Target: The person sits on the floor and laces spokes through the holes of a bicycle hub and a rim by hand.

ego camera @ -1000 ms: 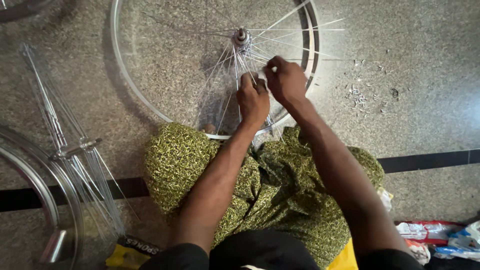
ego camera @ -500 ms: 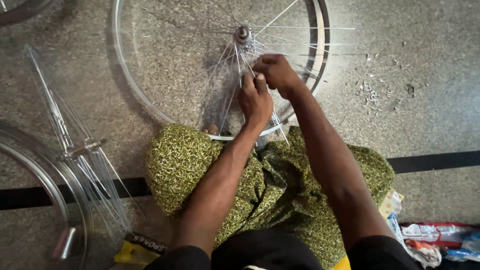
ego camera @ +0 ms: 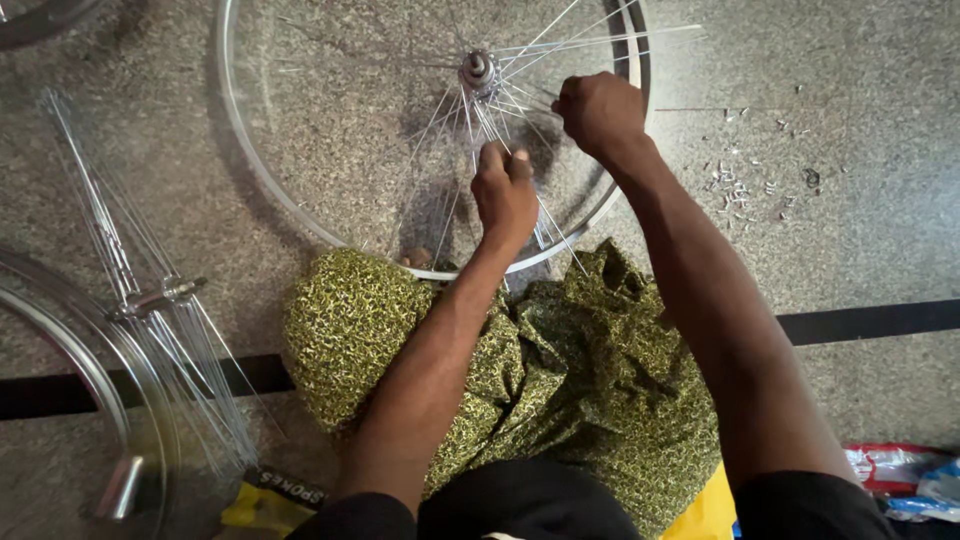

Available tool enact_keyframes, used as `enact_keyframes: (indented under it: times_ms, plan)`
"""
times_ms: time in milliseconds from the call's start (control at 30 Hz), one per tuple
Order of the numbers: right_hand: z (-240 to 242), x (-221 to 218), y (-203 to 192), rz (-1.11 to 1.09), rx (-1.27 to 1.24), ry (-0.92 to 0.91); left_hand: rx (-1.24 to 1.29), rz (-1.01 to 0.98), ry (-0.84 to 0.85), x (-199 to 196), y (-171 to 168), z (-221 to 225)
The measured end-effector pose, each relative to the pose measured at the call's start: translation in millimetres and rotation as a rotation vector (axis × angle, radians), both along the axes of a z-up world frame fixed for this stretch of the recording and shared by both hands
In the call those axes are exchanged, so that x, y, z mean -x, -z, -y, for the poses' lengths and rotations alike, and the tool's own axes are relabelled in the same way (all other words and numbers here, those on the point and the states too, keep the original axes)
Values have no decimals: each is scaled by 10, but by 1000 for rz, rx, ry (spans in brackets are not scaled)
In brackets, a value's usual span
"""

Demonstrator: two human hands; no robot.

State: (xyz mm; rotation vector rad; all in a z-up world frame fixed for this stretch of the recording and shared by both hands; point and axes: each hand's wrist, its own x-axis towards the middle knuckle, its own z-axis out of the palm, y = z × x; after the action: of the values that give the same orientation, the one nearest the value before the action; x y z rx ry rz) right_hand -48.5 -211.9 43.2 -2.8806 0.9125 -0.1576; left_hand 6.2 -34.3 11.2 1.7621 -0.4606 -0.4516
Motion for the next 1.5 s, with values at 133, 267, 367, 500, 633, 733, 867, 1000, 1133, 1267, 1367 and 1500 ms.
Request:
enact_keyframes:
  times_ms: [133,267,367,500,633,733,867,1000,1133,1267,1367,1500]
  plan:
    - [276,-20,134,134,110,-120,-46,-82,29,-21,-3,20]
    - [650,-149,79,153,143,-314,-33,-82,33,-51,-74,33]
    - [794,-268,-3,186,108,-489,-16,-116,27,-31,-105,3]
    - [824,-513,-34,191,227,-483,42,-160,21,-35,-127,0]
    - [753,-615,-28,232,187,-390,8,-131,-11,-32,-138,14]
    - [603,-622,-5,371,29,-329,16,-167,-16,-15,-113,17]
    - [375,-700,75,388,-379,-66,10,-57,-20,27,-75,28]
    - [329,-875,73,450,-414,-77,17,-68,-24,11,-99,41]
    - [411,-903,54,364,-356,-196,-44,-173,-42,6,-101,33]
    - [538,-861,98,215,-41,-307,23,-75,-39,24,-89,45]
    - [674,-791,72,54,203,-322,-13,-31,-24,-6,-96,53]
    - [734,-395,-186,64,299,-208,-31,-197,37,-36,-65,2]
